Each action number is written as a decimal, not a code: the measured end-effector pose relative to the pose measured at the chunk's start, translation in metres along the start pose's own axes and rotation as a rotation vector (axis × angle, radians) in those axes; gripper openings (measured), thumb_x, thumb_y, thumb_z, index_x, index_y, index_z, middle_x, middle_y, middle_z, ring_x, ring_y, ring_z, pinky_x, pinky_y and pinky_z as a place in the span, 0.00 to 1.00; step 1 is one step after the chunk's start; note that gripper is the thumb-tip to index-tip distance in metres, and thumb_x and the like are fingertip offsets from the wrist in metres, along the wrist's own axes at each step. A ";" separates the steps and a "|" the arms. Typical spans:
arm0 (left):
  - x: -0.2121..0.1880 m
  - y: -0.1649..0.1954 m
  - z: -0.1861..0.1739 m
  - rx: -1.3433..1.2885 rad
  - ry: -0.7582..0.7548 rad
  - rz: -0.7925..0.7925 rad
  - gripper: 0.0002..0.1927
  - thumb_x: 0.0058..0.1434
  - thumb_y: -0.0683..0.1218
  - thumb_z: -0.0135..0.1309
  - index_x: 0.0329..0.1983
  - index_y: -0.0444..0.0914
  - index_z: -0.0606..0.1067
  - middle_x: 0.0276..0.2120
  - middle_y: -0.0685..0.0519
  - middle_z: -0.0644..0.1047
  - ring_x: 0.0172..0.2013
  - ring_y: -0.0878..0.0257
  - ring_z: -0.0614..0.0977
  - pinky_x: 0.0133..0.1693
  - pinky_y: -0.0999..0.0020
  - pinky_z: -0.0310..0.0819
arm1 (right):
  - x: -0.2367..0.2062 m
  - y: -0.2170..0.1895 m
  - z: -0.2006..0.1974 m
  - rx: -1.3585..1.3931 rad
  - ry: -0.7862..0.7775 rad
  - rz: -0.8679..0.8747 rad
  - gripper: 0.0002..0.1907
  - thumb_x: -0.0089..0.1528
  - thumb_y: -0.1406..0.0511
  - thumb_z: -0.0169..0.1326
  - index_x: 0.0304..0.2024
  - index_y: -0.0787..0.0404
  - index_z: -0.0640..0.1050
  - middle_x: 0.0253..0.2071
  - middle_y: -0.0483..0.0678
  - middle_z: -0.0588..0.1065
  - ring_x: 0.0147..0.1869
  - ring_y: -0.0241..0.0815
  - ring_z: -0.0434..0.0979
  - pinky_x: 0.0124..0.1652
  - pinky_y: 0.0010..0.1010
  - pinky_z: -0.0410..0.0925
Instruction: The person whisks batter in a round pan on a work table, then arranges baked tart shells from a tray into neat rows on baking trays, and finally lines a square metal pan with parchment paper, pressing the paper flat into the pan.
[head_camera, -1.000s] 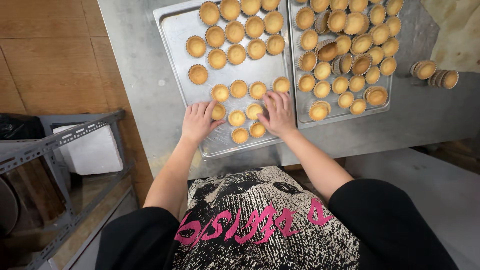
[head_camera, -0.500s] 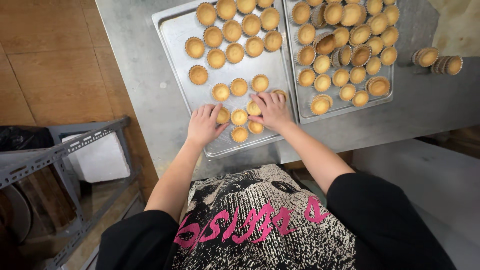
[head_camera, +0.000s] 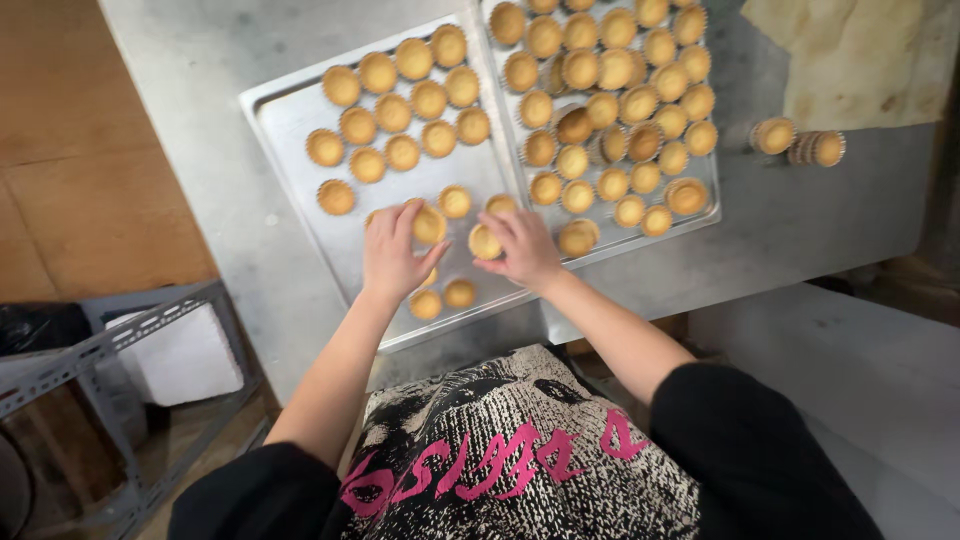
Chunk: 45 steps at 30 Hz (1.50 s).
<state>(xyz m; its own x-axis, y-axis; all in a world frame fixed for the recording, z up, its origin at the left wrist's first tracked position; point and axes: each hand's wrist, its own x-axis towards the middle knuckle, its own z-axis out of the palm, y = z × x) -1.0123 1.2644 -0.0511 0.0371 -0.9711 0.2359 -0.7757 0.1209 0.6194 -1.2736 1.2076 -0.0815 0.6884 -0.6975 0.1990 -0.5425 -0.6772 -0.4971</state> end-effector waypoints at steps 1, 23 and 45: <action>0.021 0.011 0.012 -0.020 -0.010 0.015 0.36 0.53 0.56 0.70 0.61 0.36 0.71 0.51 0.46 0.74 0.51 0.47 0.76 0.52 0.54 0.71 | -0.004 0.013 -0.014 0.034 0.028 0.077 0.39 0.55 0.49 0.68 0.64 0.57 0.72 0.52 0.49 0.72 0.55 0.52 0.71 0.55 0.45 0.65; 0.193 0.110 0.145 -0.110 -0.091 0.200 0.41 0.54 0.59 0.69 0.66 0.39 0.67 0.60 0.42 0.70 0.61 0.42 0.68 0.62 0.48 0.61 | 0.017 0.189 -0.148 -0.157 0.129 0.332 0.43 0.55 0.64 0.72 0.68 0.62 0.67 0.63 0.58 0.64 0.67 0.61 0.63 0.64 0.48 0.61; -0.023 -0.085 -0.018 0.260 -0.325 0.013 0.41 0.46 0.42 0.62 0.68 0.42 0.68 0.67 0.46 0.66 0.66 0.47 0.66 0.64 0.51 0.60 | -0.019 -0.106 0.065 0.084 -0.354 0.347 0.41 0.50 0.61 0.68 0.66 0.56 0.69 0.61 0.51 0.66 0.63 0.55 0.67 0.60 0.44 0.66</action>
<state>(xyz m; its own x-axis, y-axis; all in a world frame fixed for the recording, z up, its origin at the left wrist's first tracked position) -0.9360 1.2805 -0.0958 -0.1424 -0.9893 -0.0319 -0.9096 0.1180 0.3984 -1.1982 1.3078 -0.0875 0.6030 -0.7463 -0.2818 -0.7381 -0.3878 -0.5522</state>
